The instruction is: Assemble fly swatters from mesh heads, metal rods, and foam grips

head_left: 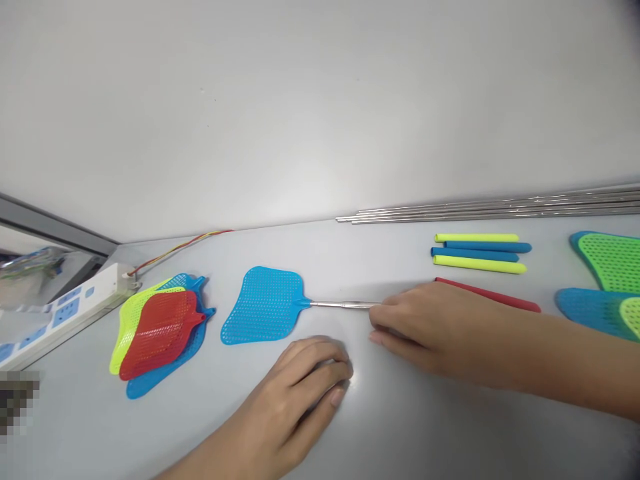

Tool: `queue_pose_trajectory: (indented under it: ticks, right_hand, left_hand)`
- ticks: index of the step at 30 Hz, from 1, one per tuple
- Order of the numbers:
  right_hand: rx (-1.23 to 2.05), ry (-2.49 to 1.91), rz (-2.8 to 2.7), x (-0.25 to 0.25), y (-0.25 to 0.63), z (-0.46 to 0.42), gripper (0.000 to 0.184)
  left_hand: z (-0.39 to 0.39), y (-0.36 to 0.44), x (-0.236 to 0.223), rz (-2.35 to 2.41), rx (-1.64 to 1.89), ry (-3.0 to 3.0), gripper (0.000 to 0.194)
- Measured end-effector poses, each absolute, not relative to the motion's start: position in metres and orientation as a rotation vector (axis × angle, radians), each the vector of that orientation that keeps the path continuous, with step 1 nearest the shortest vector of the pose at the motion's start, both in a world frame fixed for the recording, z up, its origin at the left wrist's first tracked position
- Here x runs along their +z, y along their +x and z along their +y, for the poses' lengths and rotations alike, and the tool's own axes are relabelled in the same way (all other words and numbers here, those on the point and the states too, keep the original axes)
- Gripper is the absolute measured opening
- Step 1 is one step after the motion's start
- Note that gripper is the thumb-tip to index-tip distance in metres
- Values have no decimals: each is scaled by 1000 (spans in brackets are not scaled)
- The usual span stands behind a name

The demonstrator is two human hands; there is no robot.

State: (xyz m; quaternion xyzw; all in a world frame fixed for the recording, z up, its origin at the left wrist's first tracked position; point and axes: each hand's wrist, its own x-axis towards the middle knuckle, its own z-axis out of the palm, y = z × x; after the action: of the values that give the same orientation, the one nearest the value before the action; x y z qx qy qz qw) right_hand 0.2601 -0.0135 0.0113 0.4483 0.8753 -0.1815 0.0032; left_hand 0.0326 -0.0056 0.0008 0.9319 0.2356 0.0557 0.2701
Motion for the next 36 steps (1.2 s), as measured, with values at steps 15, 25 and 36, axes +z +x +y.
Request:
queue_pose_trajectory:
  ticks: [15, 25, 36]
  right_hand:
    - [-552, 1398, 2791, 9, 263, -13, 23]
    - [-543, 1399, 2778, 7, 262, -12, 25]
    - [-523, 1413, 2745, 9, 261, -12, 25]
  left_hand:
    - [-6, 32, 2, 637, 148, 2510, 22]
    - [-6, 32, 0, 628, 175, 2519, 25]
    - [-7, 31, 1, 626, 153, 2506, 24]
